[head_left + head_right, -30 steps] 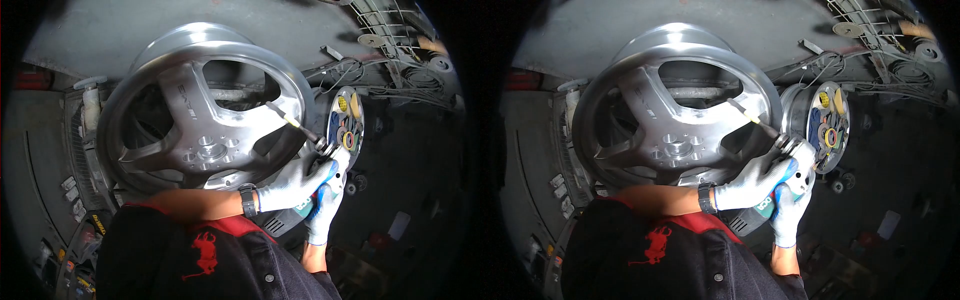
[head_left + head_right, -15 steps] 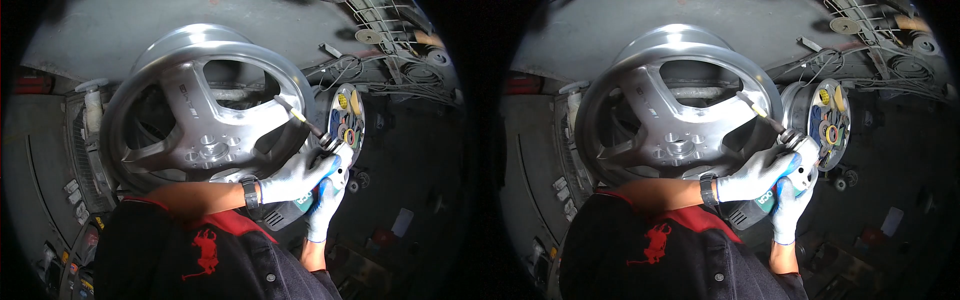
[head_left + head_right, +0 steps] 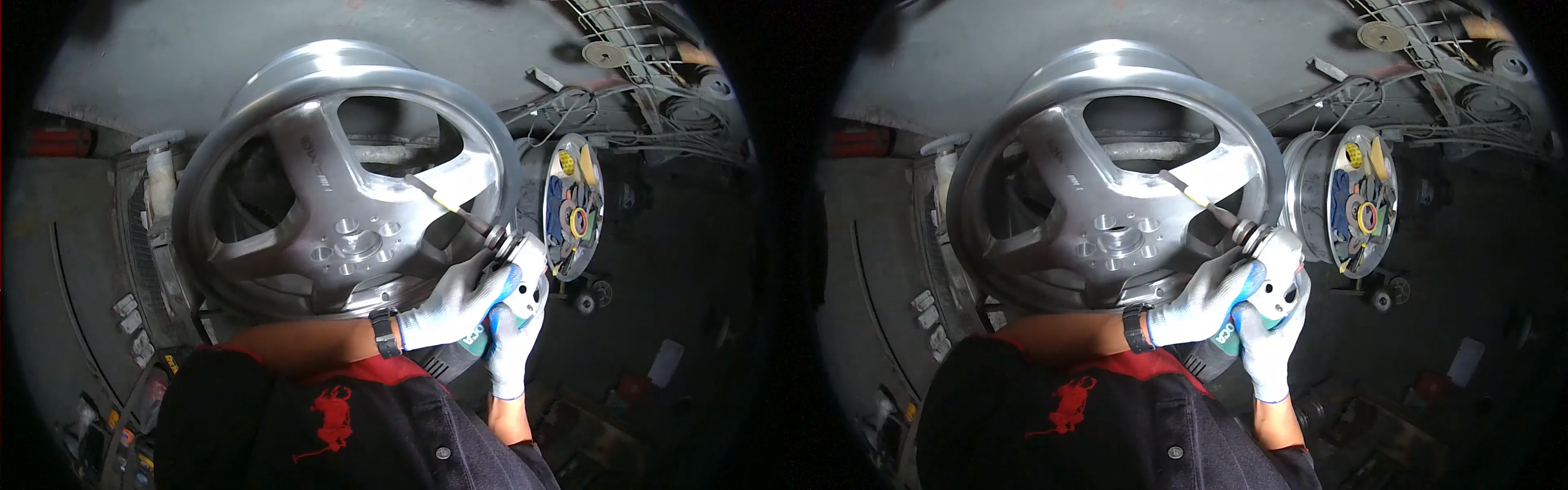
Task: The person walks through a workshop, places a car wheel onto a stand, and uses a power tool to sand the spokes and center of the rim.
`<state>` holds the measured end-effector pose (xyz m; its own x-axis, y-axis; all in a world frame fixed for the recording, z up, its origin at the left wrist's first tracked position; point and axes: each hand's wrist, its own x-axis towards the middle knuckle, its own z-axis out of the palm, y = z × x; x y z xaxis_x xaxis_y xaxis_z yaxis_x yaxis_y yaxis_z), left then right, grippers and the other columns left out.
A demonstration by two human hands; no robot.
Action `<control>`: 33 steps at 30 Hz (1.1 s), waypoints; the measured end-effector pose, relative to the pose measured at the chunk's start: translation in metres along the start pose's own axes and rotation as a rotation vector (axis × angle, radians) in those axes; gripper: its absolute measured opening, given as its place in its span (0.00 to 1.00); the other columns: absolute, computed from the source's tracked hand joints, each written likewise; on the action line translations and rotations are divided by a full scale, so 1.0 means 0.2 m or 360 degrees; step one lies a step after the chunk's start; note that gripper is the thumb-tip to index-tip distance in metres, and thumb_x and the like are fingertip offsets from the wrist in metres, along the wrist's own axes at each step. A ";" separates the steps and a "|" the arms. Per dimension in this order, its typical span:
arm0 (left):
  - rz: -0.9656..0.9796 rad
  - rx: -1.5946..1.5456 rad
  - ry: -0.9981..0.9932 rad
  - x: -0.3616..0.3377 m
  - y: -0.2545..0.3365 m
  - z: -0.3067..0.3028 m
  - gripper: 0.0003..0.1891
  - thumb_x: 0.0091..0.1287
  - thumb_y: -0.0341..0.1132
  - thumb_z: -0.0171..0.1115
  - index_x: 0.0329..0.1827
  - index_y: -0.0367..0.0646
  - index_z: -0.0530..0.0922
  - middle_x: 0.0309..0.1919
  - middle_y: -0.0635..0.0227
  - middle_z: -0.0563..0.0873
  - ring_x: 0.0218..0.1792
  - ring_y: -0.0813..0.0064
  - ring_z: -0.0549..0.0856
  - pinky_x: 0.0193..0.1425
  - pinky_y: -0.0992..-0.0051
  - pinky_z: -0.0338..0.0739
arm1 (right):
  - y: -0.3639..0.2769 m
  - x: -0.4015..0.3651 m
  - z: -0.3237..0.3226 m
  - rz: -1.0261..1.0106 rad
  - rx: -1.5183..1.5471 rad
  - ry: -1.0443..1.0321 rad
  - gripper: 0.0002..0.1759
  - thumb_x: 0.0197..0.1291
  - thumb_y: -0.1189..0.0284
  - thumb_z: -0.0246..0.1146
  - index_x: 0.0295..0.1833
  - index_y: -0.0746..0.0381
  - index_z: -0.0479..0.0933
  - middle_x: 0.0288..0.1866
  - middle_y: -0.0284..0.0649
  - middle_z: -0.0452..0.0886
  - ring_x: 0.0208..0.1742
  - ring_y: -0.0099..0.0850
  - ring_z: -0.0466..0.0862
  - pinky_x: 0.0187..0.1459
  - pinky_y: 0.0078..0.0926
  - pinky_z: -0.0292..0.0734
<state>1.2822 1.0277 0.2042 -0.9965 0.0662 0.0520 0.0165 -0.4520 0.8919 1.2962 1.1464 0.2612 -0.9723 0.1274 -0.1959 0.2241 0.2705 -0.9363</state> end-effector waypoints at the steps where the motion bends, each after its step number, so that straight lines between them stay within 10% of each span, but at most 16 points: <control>1: -0.0012 0.0059 -0.0042 0.02 -0.01 0.01 0.21 0.76 0.43 0.57 0.59 0.32 0.74 0.42 0.55 0.86 0.46 0.71 0.84 0.52 0.70 0.77 | -0.01 0.01 -0.01 -0.0004 -0.0002 0.0009 0.45 0.46 0.75 0.68 0.73 0.67 0.60 0.60 0.41 0.75 0.59 0.29 0.77 0.63 0.29 0.73; 3: -0.0228 0.0077 -0.0337 0.07 0.00 0.03 0.20 0.75 0.28 0.55 0.67 0.28 0.71 0.56 0.50 0.80 0.58 0.60 0.80 0.67 0.65 0.73 | -0.03 0.03 -0.03 -0.0052 -0.0039 0.0133 0.44 0.48 0.75 0.66 0.73 0.67 0.60 0.60 0.42 0.75 0.59 0.29 0.77 0.63 0.29 0.73; 6: -0.0478 -0.0497 -0.0333 0.22 0.00 0.09 0.24 0.78 0.41 0.54 0.66 0.28 0.71 0.50 0.58 0.83 0.54 0.78 0.78 0.62 0.74 0.73 | -0.04 0.09 -0.07 -0.0088 0.0058 0.0253 0.42 0.51 0.75 0.65 0.74 0.69 0.60 0.61 0.43 0.75 0.60 0.30 0.77 0.63 0.30 0.73; 14: -0.0513 -0.0511 -0.0376 0.14 -0.03 0.05 0.24 0.77 0.41 0.54 0.67 0.30 0.71 0.54 0.54 0.83 0.57 0.74 0.79 0.62 0.71 0.74 | 0.02 0.03 -0.05 -0.0224 -0.0070 0.0197 0.47 0.49 0.71 0.70 0.75 0.69 0.58 0.62 0.44 0.73 0.61 0.31 0.76 0.64 0.31 0.71; 17: 0.0204 0.0109 -0.0294 0.06 0.02 -0.02 0.22 0.77 0.39 0.55 0.65 0.30 0.71 0.57 0.53 0.81 0.57 0.74 0.79 0.62 0.72 0.74 | 0.01 -0.04 -0.01 -0.0084 -0.0032 0.0158 0.48 0.47 0.71 0.71 0.74 0.69 0.58 0.62 0.44 0.73 0.61 0.31 0.76 0.64 0.32 0.71; 23: -0.0375 -0.0447 -0.0181 -0.03 -0.01 -0.03 0.20 0.74 0.27 0.55 0.66 0.26 0.69 0.56 0.42 0.79 0.55 0.46 0.81 0.60 0.62 0.77 | 0.05 -0.06 -0.01 -0.0095 -0.0168 0.0054 0.47 0.43 0.74 0.69 0.73 0.68 0.61 0.62 0.44 0.74 0.61 0.32 0.76 0.65 0.31 0.70; 25: 0.0475 0.0395 -0.0188 -0.03 -0.09 0.00 0.19 0.75 0.28 0.54 0.65 0.27 0.70 0.55 0.44 0.80 0.57 0.51 0.81 0.60 0.64 0.77 | 0.04 -0.03 -0.02 -0.0028 -0.0009 0.0071 0.46 0.44 0.75 0.68 0.73 0.67 0.61 0.61 0.43 0.74 0.61 0.31 0.76 0.64 0.30 0.71; 29: -0.0536 -0.0494 -0.0454 0.19 -0.01 0.06 0.22 0.76 0.36 0.55 0.67 0.30 0.70 0.56 0.52 0.82 0.55 0.69 0.80 0.61 0.71 0.75 | -0.02 0.04 -0.05 -0.0157 -0.0005 0.0230 0.44 0.50 0.74 0.66 0.75 0.69 0.59 0.62 0.44 0.74 0.61 0.31 0.76 0.64 0.30 0.72; 33: -0.0450 -0.0482 -0.0427 0.21 -0.05 0.09 0.25 0.77 0.41 0.55 0.68 0.30 0.70 0.54 0.56 0.83 0.56 0.77 0.78 0.62 0.72 0.73 | -0.01 0.05 -0.08 -0.0183 -0.0008 0.0278 0.45 0.52 0.72 0.68 0.75 0.70 0.57 0.63 0.45 0.73 0.62 0.32 0.76 0.64 0.31 0.71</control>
<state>1.2416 1.0522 0.2051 -0.9013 0.4325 -0.0239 -0.3160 -0.6188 0.7192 1.2871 1.1615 0.2653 -0.9653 0.2588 -0.0338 0.1130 0.2975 -0.9480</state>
